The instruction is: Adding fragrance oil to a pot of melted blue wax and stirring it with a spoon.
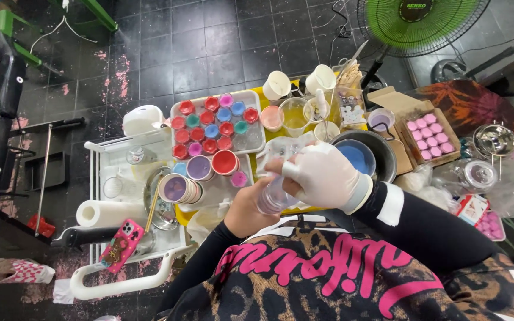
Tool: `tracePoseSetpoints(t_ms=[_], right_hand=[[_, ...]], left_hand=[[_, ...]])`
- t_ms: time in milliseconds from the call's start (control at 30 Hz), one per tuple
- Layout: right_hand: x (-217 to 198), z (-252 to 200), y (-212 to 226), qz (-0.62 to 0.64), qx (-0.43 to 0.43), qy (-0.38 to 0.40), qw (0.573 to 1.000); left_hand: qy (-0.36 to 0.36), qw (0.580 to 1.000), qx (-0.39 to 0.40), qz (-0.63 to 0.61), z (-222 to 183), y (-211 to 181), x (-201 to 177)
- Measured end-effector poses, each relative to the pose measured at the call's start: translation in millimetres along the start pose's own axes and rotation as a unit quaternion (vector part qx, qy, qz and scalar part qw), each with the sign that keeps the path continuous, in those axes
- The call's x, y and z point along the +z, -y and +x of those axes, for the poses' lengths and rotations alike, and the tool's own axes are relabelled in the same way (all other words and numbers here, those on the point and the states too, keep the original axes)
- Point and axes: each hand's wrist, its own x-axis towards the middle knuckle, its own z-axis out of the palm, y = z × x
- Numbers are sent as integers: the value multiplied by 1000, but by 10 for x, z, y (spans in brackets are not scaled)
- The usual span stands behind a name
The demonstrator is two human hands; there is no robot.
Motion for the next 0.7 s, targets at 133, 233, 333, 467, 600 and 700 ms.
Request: tracePoseSetpoints(t_ms=[133,233,333,467,600,700], right_hand=[[-143,60,-37,-42,-170,-14,985],[-247,89,-66,-91,-315,-27,944],[-260,89,-64,-160,-401,-85,898],[3,-50,-117,-38,-153,-56,986],[124,-127,-117,-9,-18,-34,999],[-27,-53,-146,35,-82,-50,995]], left_hand=[[92,989,-28,-111,27,29,-167],[171,979,-17,-110,88,-36,-275],[218,971,-19,-96,84,-47,-249],[147,981,-37,-119,90,2,-149],[78,989,-49,-113,112,97,-101],[66,989,-43,-121,147,69,-88]])
